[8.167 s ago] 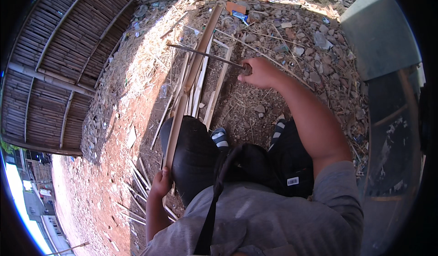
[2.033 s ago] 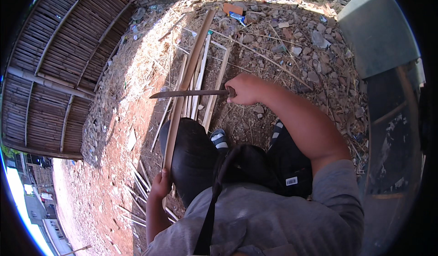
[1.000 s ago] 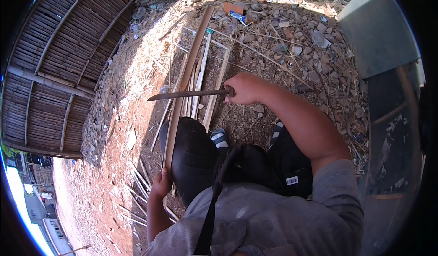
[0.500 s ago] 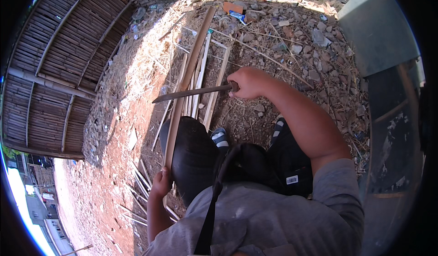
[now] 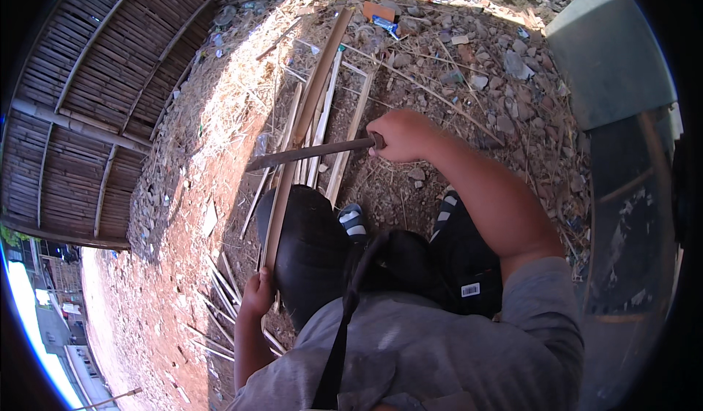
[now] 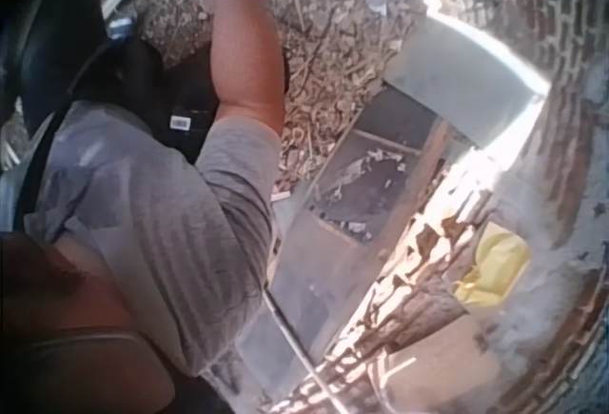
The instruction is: The person uses a machete to split a long bamboo pole into thin strips. They hold the bamboo vertically against their leg and repeatedly strike it with the machete to drive the blade down the length of the pole, separating the material into smaller sections.
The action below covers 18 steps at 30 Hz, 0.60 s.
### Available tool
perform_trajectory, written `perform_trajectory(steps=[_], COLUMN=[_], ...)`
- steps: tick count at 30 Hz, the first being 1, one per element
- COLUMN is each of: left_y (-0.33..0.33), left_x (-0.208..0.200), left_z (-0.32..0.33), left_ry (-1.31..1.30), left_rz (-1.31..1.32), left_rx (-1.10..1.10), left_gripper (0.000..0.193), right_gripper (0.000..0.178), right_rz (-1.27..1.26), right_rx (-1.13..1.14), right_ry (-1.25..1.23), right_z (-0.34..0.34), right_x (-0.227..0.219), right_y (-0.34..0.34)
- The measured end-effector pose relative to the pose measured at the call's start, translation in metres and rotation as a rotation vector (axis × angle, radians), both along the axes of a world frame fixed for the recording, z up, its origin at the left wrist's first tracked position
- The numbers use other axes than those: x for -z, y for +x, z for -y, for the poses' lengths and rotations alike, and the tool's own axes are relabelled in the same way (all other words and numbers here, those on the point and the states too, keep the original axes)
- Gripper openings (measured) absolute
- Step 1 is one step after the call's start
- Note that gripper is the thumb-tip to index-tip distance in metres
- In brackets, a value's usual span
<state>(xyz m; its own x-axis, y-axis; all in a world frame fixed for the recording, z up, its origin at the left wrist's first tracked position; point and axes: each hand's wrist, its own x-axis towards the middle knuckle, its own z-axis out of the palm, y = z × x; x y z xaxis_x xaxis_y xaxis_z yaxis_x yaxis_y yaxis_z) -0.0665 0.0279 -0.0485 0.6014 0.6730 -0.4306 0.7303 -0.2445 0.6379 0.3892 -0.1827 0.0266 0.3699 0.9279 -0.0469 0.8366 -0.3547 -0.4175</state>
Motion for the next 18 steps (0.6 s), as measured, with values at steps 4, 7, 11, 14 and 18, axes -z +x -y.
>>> perform_trajectory(steps=[4, 7, 11, 14, 18], left_y=[0.006, 0.004, 0.003, 0.004, 0.000], left_x=[-0.009, -0.023, -0.029, -0.028, -0.029], left_z=[0.005, 0.016, 0.012, 0.011, 0.012], left_ry=[0.010, 0.070, 0.028, -0.072, -0.060], left_rz=[-0.013, 0.021, 0.039, 0.023, 0.053], left_rx=[0.030, 0.027, 0.062, 0.019, 0.020], left_gripper=[0.065, 0.064, 0.060, 0.059, 0.061], right_gripper=[0.015, 0.017, 0.021, 0.023, 0.028], right_rz=[-0.064, 0.048, 0.071, -0.040, -0.143], right_rx=[0.056, -0.039, -0.068, 0.089, 0.169], right_ry=[0.059, 0.008, -0.017, 0.056, 0.064], right_z=[0.005, 0.002, -0.005, -0.002, 0.011], right_x=[0.008, -0.001, 0.002, 0.017, 0.005], right_y=[0.009, -0.014, -0.015, 0.016, 0.028])
